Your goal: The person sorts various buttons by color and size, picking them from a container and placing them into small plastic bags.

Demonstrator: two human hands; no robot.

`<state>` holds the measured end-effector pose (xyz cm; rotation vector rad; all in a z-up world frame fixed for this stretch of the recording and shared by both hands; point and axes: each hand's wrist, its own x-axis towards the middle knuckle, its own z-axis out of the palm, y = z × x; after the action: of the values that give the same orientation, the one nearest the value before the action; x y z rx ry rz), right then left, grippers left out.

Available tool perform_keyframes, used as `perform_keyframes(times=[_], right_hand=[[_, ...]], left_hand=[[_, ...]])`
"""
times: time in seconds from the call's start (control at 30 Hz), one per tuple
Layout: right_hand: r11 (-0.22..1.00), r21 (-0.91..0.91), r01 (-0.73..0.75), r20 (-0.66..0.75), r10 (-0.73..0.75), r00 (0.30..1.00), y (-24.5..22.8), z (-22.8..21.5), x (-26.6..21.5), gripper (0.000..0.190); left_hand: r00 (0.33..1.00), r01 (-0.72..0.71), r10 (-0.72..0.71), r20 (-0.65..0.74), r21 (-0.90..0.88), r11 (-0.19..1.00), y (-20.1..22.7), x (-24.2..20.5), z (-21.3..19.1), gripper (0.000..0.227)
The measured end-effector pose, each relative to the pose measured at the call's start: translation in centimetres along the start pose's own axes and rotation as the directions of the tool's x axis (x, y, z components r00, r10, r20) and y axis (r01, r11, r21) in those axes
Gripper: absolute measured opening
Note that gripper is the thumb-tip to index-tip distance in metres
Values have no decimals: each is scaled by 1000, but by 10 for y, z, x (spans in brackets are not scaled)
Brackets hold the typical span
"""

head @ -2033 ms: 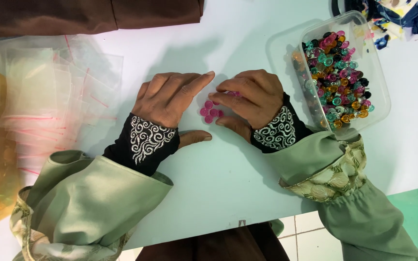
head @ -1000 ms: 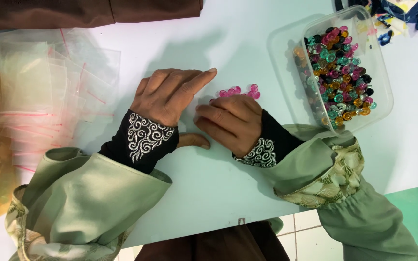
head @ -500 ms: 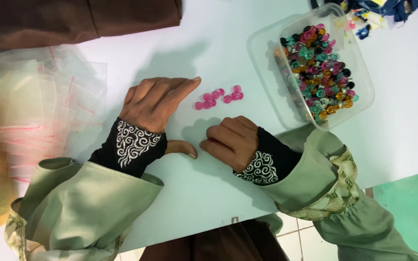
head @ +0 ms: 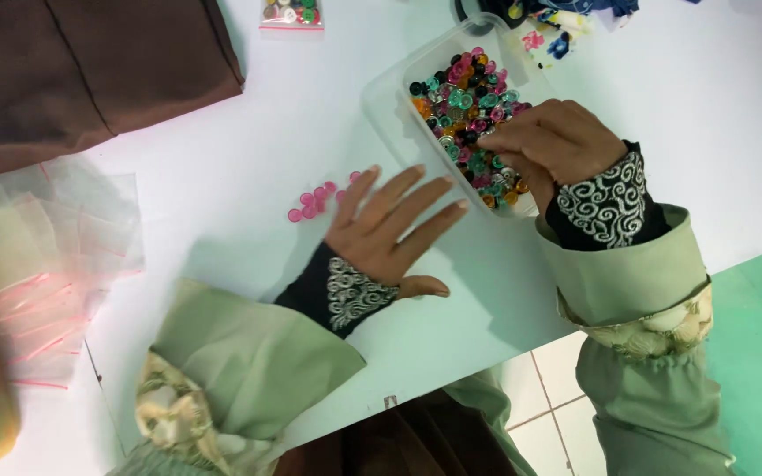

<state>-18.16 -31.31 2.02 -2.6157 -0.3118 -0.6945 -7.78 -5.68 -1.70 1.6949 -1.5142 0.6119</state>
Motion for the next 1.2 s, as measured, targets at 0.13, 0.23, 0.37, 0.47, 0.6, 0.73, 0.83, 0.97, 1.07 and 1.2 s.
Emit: perform_keyframes(times=[0.13,0.23,0.37,0.47,0.6,0.73,0.83,0.97,1.07,1.2], right_hand=[[908,273,-319,-2,332,943,9,0,-25,23],[989,37,-141,-7,141,990,27,5,-33,16],[990,-140,-1,106,16,994,64,31,-39,30],[990,-137,23,156,-1,988,28,19,-13,32],[989,42,-140,228,127,965,4,5,3,31],[999,-35,-2,228,10,974,36,14,-14,33],[975,-178,130,219,-90,972,27,12,-12,41],[969,-246,4,44,7,999,-61,-1,29,21],[981,-173,91,49,-84,995,-107,14,57,18],[990,-52,131,96,-126,987,-124,80,72,22]], left_hand=[[998,-48,48,-42,-3,999,21,4,53,89],[993,-112,113,-46,22,993,20,1,67,90],[990,-138,140,-22,62,988,14,-5,70,82],[989,-149,148,12,63,987,13,-4,67,82],[989,-147,147,-7,37,988,11,-3,60,79],[996,-85,85,-11,37,996,19,-7,46,82],[993,-113,115,-18,106,988,18,-12,16,84],[999,-17,24,-34,180,984,20,-27,-37,84],[997,76,-68,-36,287,955,16,-40,-96,80],[938,338,-334,-92,450,826,0,-83,-161,78]])
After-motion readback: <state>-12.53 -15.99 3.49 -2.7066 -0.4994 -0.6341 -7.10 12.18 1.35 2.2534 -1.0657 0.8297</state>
